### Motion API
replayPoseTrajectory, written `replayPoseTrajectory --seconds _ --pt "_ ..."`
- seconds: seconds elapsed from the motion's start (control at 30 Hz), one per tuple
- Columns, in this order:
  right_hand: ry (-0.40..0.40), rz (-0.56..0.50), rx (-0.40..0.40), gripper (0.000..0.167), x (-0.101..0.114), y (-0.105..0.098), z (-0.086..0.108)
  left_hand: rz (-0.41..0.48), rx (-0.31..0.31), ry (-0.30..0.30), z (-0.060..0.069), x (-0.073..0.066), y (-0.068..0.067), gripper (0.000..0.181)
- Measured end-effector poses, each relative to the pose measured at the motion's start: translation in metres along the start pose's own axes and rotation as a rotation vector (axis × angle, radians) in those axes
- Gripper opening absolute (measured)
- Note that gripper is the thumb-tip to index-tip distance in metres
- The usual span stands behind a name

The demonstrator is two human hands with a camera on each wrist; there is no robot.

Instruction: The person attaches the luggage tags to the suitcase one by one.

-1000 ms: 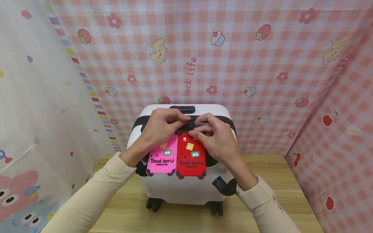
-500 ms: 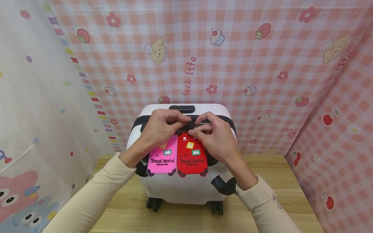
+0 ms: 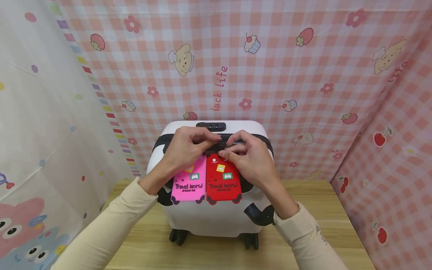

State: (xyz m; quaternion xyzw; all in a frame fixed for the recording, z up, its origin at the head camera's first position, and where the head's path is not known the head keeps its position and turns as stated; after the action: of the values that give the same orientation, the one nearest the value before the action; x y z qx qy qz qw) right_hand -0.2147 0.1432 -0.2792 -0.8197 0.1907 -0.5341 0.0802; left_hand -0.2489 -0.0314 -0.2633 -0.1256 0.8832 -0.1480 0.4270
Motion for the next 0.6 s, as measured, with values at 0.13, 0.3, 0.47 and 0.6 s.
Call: replayPoseTrajectory --seconds 0.13,0.3,0.47,0.6 --pt "-0.001 -0.011 0.005 0.024 -0.0014 0.0009 -0.0004 -0.009 -0.001 -0.005 0.0000 -0.0001 -0.0003 0.011" --pt "-0.005 -0.014 0.010 0.024 -0.0021 0.0016 -0.0004 -0.006 -0.005 -0.006 -0.0001 -0.0002 -0.0008 0.011" --pt "0.004 -0.025 0.013 0.025 -0.0021 0.0014 -0.0010 -0.001 -0.006 -0.004 -0.0002 -0.0001 -0.0007 0.011" --pt "0.022 -0.019 0.019 0.026 -0.0004 0.0003 -0.0017 -0.001 0.000 0.000 0.0000 -0.0004 -0.0004 0.011"
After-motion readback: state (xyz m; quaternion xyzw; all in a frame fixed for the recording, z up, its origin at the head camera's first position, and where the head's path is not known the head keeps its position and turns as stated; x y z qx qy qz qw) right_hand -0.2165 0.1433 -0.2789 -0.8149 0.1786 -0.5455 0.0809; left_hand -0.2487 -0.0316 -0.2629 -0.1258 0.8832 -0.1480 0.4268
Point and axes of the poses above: each hand's wrist, its own z-axis away from the middle knuckle, its own y-axis out of the palm, x = y × z, the point moved 3 cm from there along -z, towards the middle knuckle, and after that the axes turned 14 degrees about -x, right-handed, at the moved point
